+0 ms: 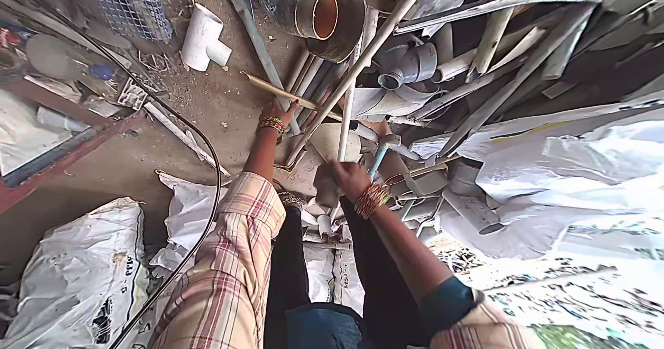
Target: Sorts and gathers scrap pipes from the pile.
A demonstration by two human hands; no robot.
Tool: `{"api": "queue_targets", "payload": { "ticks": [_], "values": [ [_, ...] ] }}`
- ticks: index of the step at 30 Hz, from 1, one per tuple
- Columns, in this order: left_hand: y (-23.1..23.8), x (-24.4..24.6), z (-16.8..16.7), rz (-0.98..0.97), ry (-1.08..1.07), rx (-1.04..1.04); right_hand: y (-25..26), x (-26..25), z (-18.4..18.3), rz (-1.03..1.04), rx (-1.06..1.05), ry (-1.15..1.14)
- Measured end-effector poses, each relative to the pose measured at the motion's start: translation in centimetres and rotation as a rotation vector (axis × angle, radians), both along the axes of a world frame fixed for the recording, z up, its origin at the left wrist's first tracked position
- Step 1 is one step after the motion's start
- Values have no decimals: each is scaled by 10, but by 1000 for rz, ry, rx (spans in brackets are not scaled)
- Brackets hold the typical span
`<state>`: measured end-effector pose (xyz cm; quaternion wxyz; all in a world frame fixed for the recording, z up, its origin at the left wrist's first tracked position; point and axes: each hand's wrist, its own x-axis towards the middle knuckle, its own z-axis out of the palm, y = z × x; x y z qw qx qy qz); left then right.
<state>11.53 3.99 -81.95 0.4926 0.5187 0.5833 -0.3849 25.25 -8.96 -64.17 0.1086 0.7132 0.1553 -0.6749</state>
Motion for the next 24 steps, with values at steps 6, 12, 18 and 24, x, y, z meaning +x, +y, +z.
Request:
{"api": "queue_targets", "payload": {
  "ticks": [6,12,18,24],
  "values": [
    [-13,-6,3,137,-81,28,8,65,-76,-172,121,-241],
    [-11,0,-2,169,-89,33,10,37,-105,-479,53,-420],
    [-21,22,18,497,-184,-121,17,-6,-104,-541,64,-408],
    [-38,20,-1,104,-127,29,26,14,-113,-493,-61,-164]
  ]
}}
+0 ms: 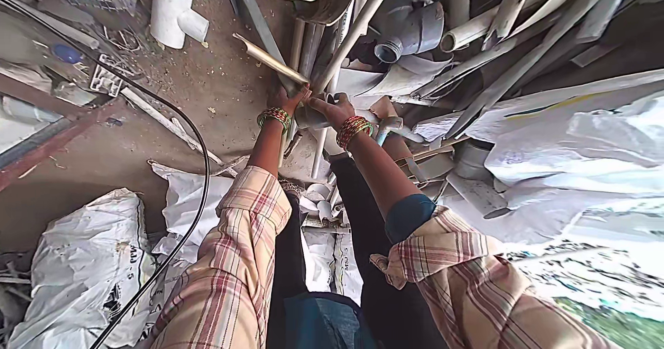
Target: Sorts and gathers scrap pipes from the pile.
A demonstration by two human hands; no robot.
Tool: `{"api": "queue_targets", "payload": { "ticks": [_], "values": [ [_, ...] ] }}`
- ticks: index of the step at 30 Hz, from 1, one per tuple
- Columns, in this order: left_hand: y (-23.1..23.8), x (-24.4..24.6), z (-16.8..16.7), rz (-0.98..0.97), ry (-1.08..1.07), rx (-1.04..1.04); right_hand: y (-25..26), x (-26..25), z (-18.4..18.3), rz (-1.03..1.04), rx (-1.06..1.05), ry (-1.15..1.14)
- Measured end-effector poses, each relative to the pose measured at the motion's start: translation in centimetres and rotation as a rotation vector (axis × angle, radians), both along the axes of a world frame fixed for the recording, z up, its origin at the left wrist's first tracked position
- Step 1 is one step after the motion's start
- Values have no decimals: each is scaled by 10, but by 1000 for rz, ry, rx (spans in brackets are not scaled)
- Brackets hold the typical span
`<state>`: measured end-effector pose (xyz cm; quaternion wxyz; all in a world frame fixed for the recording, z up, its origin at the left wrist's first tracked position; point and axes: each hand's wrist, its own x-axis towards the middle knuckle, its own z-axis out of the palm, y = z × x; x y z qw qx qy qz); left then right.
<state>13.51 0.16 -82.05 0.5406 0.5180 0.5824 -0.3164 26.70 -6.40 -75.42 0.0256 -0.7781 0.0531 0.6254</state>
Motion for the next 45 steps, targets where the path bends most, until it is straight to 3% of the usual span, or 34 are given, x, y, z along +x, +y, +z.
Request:
{"api": "queue_targets", "payload": {
  "ticks": [10,15,20,25,30,35,41,45],
  "values": [
    [1,14,8,532,-3,-177,-26,-19,-14,-355,115,-34],
    [-10,15,10,484,-34,-241,-45,-24,-9,-504,148,97],
    [-14,11,5,561,-86,-256,-51,-27,-8,-643,274,105],
    [-29,14,-1,523,-103,-155,-57,-24,-10,-575,308,113],
    [-16,6,3,547,-57,-260,-50,-25,-9,-539,320,214],
    [-9,-7,-4,406,-284,-264,-27,-30,1,-516,269,231],
    [-28,-12,41,767,-260,-408,-33,-34,32,-667,296,144],
    [-42,-27,86,797,-276,-370,-39,-48,78,-704,340,154]
  ]
}}
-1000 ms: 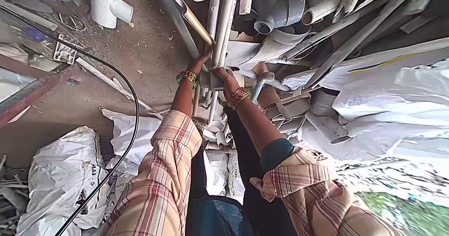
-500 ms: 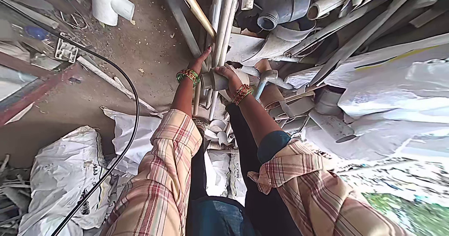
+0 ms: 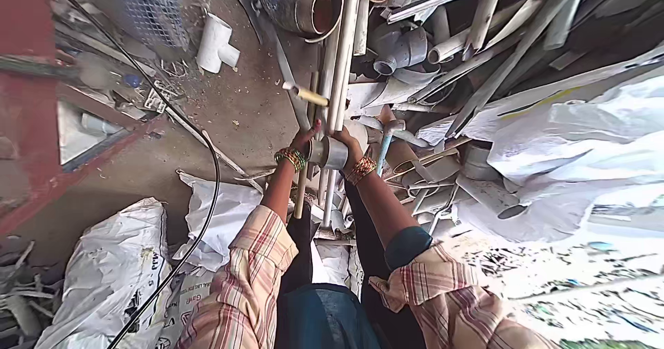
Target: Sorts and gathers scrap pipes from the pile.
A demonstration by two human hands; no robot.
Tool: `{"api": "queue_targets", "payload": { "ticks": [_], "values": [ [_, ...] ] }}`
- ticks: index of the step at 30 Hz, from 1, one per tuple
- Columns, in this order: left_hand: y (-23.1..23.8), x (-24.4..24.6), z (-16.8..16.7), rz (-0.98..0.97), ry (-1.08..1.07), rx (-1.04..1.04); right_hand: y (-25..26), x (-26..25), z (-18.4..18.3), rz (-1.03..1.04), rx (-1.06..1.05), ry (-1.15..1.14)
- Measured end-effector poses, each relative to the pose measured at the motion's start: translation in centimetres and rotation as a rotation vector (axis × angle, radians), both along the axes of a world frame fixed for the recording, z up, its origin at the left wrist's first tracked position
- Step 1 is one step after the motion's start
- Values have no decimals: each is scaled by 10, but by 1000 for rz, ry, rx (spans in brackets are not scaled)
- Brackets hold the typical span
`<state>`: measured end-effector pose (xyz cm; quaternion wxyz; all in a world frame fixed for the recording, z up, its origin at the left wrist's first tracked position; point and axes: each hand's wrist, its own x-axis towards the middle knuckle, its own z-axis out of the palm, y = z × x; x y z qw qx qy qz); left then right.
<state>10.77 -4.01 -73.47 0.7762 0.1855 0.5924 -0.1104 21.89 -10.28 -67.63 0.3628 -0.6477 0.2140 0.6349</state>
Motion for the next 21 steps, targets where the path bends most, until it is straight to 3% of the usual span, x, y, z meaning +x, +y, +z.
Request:
{"api": "queue_targets", "payload": {
  "ticks": [3,7,15,21],
  "values": [
    [-10,-15,43,-40,115,11,-6,-13,46,-29,-61,5],
    [-4,-22,133,-94,191,-13,-18,-29,117,-67,4,-5],
    [24,-3,315,-129,7,58,-18,-38,285,-331,167,-208],
    [60,20,457,-96,-162,170,8,-15,415,-342,442,-312]
  ]
}}
